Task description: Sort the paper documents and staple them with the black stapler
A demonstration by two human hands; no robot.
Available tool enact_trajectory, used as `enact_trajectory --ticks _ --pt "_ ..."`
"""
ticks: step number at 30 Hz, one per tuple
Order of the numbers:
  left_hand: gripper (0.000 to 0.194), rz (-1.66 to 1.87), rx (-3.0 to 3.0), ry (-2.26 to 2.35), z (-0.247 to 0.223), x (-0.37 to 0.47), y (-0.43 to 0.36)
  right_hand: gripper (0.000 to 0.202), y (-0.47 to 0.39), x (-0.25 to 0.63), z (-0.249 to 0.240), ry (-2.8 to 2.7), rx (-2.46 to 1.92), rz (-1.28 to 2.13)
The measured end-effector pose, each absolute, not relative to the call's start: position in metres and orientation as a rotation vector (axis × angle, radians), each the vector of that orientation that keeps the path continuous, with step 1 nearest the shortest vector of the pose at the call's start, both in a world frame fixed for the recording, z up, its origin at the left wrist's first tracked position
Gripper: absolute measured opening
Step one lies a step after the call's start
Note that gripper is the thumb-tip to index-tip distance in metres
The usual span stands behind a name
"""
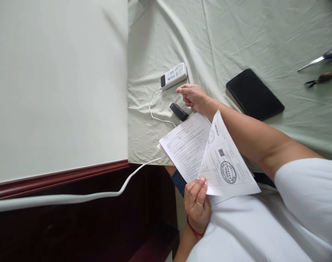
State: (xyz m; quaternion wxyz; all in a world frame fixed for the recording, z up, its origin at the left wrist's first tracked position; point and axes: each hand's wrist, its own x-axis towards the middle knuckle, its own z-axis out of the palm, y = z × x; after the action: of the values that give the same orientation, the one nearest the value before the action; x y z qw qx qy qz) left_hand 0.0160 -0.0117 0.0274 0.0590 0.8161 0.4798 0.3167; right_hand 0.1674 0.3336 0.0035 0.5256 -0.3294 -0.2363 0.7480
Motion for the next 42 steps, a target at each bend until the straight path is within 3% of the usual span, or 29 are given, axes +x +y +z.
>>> enact_trajectory --ticks 42 --pt "0.062 0.927 2.470 1.500 0.0282 0.0175 -0.0134 0.024 0.3344 0.1622 -0.0045 -0.600 -0.770 1.777"
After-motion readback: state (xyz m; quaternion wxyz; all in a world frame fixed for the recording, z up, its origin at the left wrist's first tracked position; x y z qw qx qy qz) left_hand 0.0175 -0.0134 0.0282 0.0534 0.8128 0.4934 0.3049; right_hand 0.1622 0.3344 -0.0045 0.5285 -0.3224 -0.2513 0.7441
